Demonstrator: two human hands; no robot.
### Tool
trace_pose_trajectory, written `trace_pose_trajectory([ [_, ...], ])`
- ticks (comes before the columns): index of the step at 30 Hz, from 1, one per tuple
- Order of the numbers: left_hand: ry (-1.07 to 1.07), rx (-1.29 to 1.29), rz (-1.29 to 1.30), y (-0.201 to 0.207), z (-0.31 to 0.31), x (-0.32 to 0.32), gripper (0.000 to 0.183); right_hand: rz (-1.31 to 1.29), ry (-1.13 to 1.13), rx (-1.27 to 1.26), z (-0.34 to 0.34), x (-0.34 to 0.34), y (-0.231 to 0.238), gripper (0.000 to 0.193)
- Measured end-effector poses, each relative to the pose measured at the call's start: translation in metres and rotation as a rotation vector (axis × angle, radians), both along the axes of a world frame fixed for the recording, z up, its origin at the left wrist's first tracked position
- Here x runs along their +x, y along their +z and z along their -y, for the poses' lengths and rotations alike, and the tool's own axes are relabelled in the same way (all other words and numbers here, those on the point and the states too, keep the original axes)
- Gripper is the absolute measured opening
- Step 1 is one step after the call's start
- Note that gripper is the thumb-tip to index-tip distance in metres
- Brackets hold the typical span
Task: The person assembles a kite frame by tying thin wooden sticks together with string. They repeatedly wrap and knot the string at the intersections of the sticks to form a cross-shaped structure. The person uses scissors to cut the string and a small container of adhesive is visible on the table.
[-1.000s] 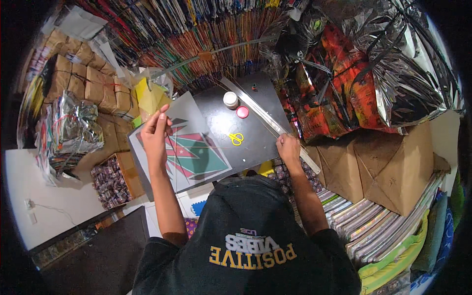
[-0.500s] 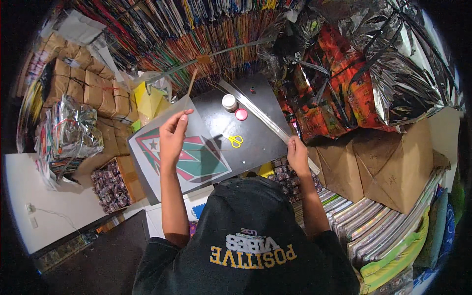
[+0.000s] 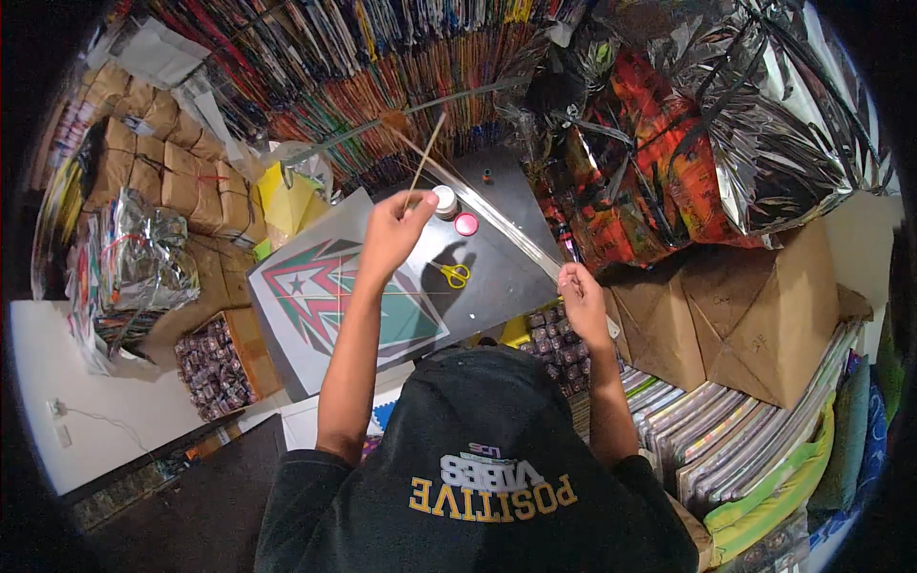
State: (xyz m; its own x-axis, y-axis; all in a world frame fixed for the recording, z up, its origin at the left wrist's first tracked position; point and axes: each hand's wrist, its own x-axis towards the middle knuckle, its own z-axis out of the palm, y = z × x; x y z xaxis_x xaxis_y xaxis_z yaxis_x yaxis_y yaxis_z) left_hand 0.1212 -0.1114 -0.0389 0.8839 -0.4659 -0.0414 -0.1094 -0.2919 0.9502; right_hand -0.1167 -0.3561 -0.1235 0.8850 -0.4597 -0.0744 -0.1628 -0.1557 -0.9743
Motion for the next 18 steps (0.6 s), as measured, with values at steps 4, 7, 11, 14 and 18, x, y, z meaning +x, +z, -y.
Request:
trace_pose_trajectory([
  [4,0.135,-0.127,-0.016,0.003,0.015,0.012,0.026,-0.018,0.068,0.016,-0.002,-0.003,0.009,0.008],
  [7,0.122,-0.117,0.030,0.006,0.015,0.015,0.022,-0.024,0.095,0.028,-0.002,-0.006,0.013,0.009],
  [11,0.122,-0.102,0.055,0.006,0.013,0.011,0.020,-0.005,0.099,-0.020,-0.007,-0.006,0.021,0.010],
  [14,0.128,-0.135,0.045,0.008,0.011,0.010,0.021,-0.006,0.084,-0.027,-0.007,-0.006,0.021,0.010],
  [18,0.134,-0.195,-0.036,0.012,0.007,0.009,0.022,-0.029,0.074,-0.001,-0.007,-0.007,0.025,0.011],
])
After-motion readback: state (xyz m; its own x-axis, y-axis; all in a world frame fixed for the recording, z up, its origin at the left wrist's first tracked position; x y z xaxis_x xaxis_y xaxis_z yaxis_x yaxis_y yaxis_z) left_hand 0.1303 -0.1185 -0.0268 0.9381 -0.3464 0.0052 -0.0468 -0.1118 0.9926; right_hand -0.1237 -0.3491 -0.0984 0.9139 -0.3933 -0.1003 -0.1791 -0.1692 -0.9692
